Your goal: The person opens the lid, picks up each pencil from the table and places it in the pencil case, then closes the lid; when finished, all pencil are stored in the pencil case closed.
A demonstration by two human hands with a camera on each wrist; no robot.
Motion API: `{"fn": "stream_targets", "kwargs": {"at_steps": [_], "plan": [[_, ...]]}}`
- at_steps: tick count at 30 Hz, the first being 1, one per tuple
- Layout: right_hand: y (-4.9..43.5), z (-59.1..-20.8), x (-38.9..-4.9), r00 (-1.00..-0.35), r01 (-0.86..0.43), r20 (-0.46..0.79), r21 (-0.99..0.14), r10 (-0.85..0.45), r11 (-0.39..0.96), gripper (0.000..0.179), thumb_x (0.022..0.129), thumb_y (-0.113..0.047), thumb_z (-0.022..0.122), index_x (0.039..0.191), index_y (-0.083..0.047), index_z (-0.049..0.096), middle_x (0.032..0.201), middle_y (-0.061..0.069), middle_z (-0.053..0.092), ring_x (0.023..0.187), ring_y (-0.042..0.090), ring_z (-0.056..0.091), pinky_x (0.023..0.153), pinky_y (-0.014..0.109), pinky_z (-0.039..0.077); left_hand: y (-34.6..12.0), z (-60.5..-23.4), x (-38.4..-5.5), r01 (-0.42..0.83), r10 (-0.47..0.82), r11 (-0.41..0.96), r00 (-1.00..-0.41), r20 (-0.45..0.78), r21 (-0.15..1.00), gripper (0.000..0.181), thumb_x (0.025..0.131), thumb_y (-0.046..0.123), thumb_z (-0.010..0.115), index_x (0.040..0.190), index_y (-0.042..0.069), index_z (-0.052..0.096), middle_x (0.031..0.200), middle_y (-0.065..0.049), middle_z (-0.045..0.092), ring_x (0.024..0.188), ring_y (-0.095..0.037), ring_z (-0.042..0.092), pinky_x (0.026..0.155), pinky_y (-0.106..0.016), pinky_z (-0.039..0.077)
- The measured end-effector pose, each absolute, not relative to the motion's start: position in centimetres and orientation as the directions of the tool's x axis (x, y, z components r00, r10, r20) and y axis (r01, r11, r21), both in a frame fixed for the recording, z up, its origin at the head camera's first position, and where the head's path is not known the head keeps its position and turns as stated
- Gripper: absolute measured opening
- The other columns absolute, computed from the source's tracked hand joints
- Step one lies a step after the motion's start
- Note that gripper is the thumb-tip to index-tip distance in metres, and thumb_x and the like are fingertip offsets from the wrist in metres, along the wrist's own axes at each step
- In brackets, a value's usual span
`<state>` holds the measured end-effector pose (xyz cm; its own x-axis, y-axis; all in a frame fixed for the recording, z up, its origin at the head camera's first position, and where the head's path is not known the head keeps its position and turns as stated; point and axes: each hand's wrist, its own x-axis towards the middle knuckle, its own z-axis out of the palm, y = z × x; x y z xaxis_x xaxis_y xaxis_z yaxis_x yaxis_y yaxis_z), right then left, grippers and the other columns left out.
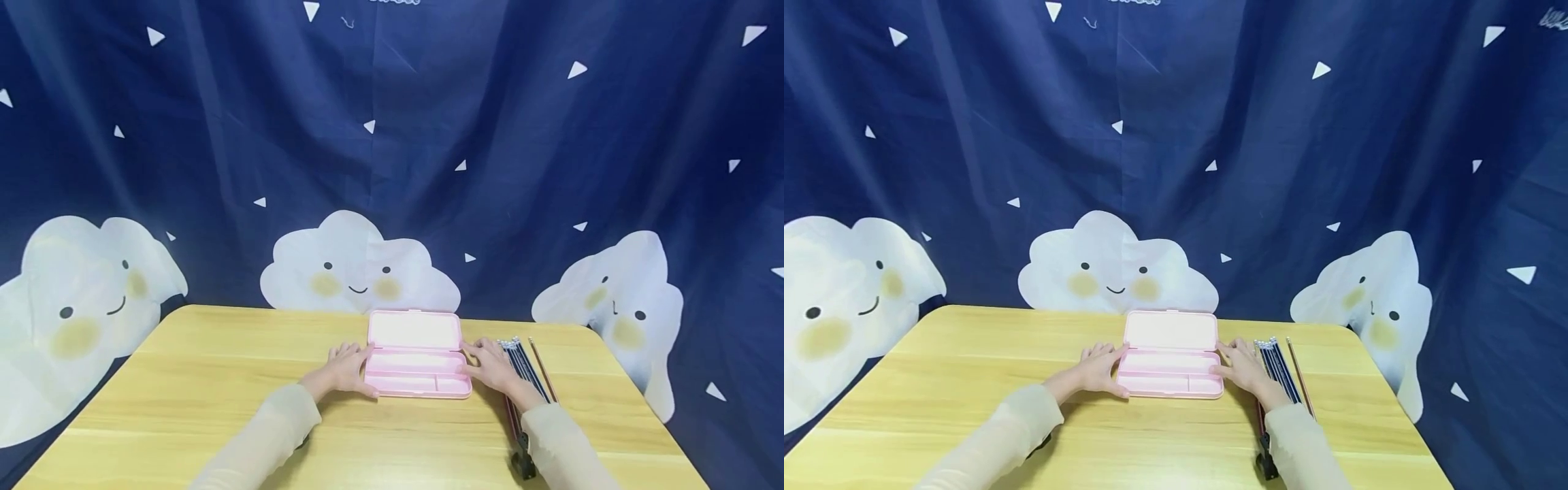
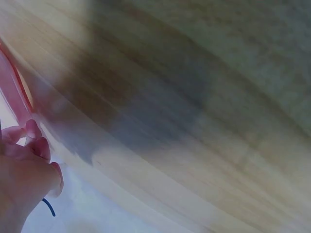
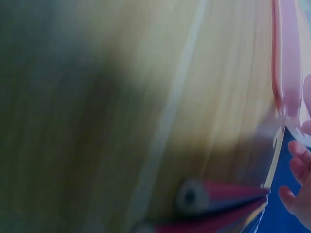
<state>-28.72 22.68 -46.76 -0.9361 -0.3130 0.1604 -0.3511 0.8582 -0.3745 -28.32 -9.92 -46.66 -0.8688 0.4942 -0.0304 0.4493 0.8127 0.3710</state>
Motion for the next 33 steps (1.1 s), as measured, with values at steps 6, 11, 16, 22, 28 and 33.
{"fn": "stream_targets", "kwargs": {"at_steps": [6,11,16,22,28,33], "plan": [[23.9,-46.5,-28.5,-0.906,-0.416,0.259,-0.409,-0.333,0.812,0.053,0.079,-0.028,0.069,0.123,-0.003,0.057,0.094,0.009,0.054,0.083,0.02,0.043,0.07,0.033,0.037,-10.1,-46.8,-28.4,0.449,0.483,0.832,-0.876,-0.025,0.325,0.106,0.058,0.064,0.072,0.14,0.007,0.035,0.115,-0.014,0.05,0.091,-0.021,0.037,0.08,-0.039,0.029],[25.3,-45.9,-27.7,-0.894,-0.446,0.27,-0.466,-0.357,0.764,0.053,0.082,-0.026,0.067,0.125,0.001,0.053,0.096,0.012,0.052,0.08,0.018,0.04,0.068,0.03,0.035,-10.1,-47.0,-28.5,0.471,0.493,0.839,-0.87,-0.014,0.273,0.107,0.058,0.069,0.068,0.14,0.008,0.035,0.123,-0.016,0.05,0.096,-0.022,0.04,0.081,-0.041,0.03],[26.8,-45.3,-26.5,-0.911,-0.412,0.251,-0.51,-0.328,0.755,0.054,0.083,-0.023,0.065,0.127,0.005,0.049,0.11,0.028,0.053,0.103,0.042,0.045,0.088,0.053,0.04,-10.0,-46.7,-28.5,0.482,0.504,0.833,-0.864,-0.011,0.271,0.106,0.059,0.068,0.067,0.14,0.008,0.036,0.123,-0.016,0.05,0.098,-0.024,0.041,0.082,-0.041,0.031],[28.8,-44.8,-25.8,-0.923,-0.384,0.252,-0.537,-0.291,0.751,0.049,0.087,-0.017,0.06,0.126,0.009,0.047,0.1,0.023,0.055,0.088,0.034,0.051,0.076,0.045,0.045,-10.1,-46.6,-28.5,0.484,0.508,0.831,-0.861,-0.02,0.275,0.104,0.06,0.065,0.07,0.14,0.007,0.035,0.125,-0.02,0.051,0.11,-0.033,0.043,0.089,-0.046,0.032],[30.8,-44.6,-25.5,-0.942,-0.327,0.251,-0.551,-0.222,0.768,0.043,0.091,-0.012,0.055,0.124,0.014,0.046,0.083,0.009,0.046,0.069,0.012,0.038,0.059,0.026,0.037,-10.0,-46.3,-29.0,0.497,0.52,0.828,-0.854,-0.023,0.259,0.105,0.059,0.062,0.073,0.138,0.004,0.037,0.116,-0.02,0.058,0.105,-0.033,0.053,0.086,-0.043,0.044],[32.5,-45.2,-25.1,-0.956,-0.282,0.23,-0.547,-0.182,0.788,0.043,0.09,-0.01,0.054,0.121,0.018,0.045,0.077,0.007,0.046,0.069,0.013,0.041,0.06,0.026,0.038,-9.8,-46.1,-29.0,0.477,0.511,0.834,-0.858,-0.061,0.277,0.104,0.057,0.059,0.076,0.137,0.003,0.038,0.107,-0.02,0.061,0.098,-0.032,0.058,0.079,-0.042,0.05]]}}
